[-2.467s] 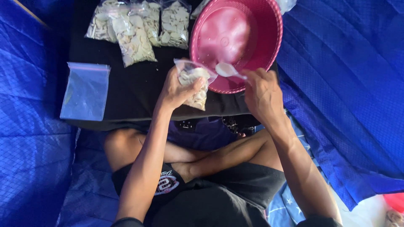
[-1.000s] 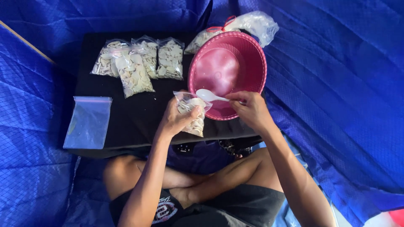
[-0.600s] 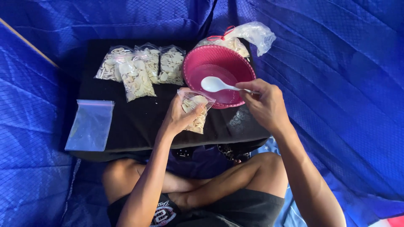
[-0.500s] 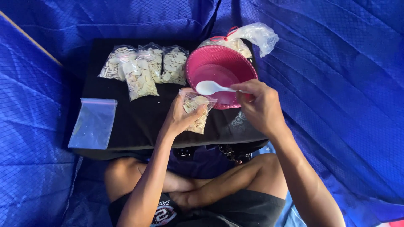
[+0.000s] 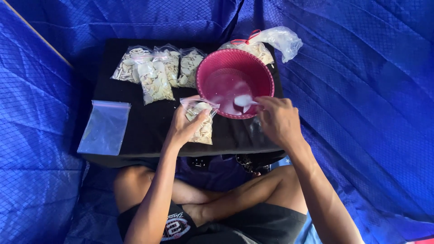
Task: Packaging food items into small plastic bags, adding seasoning with a spoon, and organizing the finished bags.
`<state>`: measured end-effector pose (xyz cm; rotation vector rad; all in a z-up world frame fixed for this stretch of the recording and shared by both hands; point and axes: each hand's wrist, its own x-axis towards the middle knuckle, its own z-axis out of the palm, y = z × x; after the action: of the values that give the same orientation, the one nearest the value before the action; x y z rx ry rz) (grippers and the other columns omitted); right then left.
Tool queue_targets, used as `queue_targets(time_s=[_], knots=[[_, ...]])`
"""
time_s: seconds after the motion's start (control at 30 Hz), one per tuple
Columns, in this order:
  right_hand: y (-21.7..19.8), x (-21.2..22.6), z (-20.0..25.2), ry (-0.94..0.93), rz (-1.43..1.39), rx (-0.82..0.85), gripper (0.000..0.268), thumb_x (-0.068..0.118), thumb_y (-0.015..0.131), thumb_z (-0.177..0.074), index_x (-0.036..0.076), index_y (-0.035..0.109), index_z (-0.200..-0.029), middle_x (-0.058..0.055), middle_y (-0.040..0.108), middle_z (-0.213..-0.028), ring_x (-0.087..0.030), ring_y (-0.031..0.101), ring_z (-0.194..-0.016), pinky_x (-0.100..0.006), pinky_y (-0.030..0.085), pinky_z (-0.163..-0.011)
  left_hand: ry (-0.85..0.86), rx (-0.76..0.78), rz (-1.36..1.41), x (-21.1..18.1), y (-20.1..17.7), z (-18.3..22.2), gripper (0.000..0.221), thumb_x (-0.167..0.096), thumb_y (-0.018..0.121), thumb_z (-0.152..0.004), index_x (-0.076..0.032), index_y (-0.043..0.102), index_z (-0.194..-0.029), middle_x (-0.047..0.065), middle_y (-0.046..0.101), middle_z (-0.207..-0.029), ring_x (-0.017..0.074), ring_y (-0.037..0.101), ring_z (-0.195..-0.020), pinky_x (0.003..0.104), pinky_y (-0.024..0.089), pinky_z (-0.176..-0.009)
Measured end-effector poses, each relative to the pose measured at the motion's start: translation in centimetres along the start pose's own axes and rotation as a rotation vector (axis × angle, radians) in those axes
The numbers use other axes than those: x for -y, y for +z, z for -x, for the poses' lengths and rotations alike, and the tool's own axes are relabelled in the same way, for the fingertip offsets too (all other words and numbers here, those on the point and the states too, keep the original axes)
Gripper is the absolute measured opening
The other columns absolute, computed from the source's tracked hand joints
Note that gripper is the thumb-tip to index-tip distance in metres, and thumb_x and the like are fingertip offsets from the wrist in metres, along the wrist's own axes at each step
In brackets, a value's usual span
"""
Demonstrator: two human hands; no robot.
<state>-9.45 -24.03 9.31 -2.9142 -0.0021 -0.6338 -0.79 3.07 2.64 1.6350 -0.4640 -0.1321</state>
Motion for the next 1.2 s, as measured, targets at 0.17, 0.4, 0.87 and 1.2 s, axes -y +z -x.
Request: queue_targets(time_s=[0.17, 0.4, 0.87, 1.2], knots=[[-0.9, 1.7, 0.7, -0.068, 0.155, 0.064, 0.015, 0.034, 0.072, -0.087, 0.023, 0.076, -0.098, 0.004, 0.07, -0.118, -0.027, 0.057, -0.121, -0.047, 0.049, -0.091, 0.004, 0.027, -0.024, -0.4, -0.3, 0.5, 0.073, -0.046, 0.075, -0.089, 0.0, 0.055, -0.143, 0.028, 0.059, -0.139, 0.0434, 0.052, -0.134, 0.053, 0.036, -0.116], [-2.9, -1.0, 4.9, -0.106, 0.418, 0.015, 0.01, 0.032, 0.069, -0.085, 0.03, 0.07, -0.095, 0.009, 0.065, -0.117, -0.022, 0.053, -0.13, -0.042, 0.04, -0.098, 0.062, -0.05, -0.055, 0.8, -1.9, 1.2, 0.054, -0.036, 0.075, -0.091, -0.008, 0.063, -0.136, 0.016, 0.067, -0.132, 0.032, 0.06, -0.128, 0.044, 0.041, -0.114], [1.2, 11.7, 4.0, -0.068, -0.828, 0.223, 0.062, 0.02, 0.079, -0.086, -0.008, 0.048, -0.132, -0.032, 0.068, -0.11, -0.048, 0.07, -0.105, -0.049, 0.062, -0.085, 0.247, -0.133, 0.006, -0.1, 0.4, 3.2, 0.043, -0.028, 0.071, -0.095, -0.012, 0.063, -0.134, 0.01, 0.07, -0.123, 0.0225, 0.065, -0.117, 0.04, 0.045, -0.11], [6.8, 13.6, 2.7, 0.078, -1.008, 0.2, 0.038, 0.034, 0.085, -0.084, 0.006, 0.062, -0.094, -0.011, 0.069, -0.072, -0.018, 0.071, -0.072, -0.035, 0.057, -0.063, 0.312, -0.173, -0.05, 1.3, -0.9, 2.5, 0.047, -0.029, 0.073, -0.097, -0.011, 0.061, -0.138, 0.014, 0.067, -0.13, 0.0293, 0.063, -0.124, 0.043, 0.044, -0.111]])
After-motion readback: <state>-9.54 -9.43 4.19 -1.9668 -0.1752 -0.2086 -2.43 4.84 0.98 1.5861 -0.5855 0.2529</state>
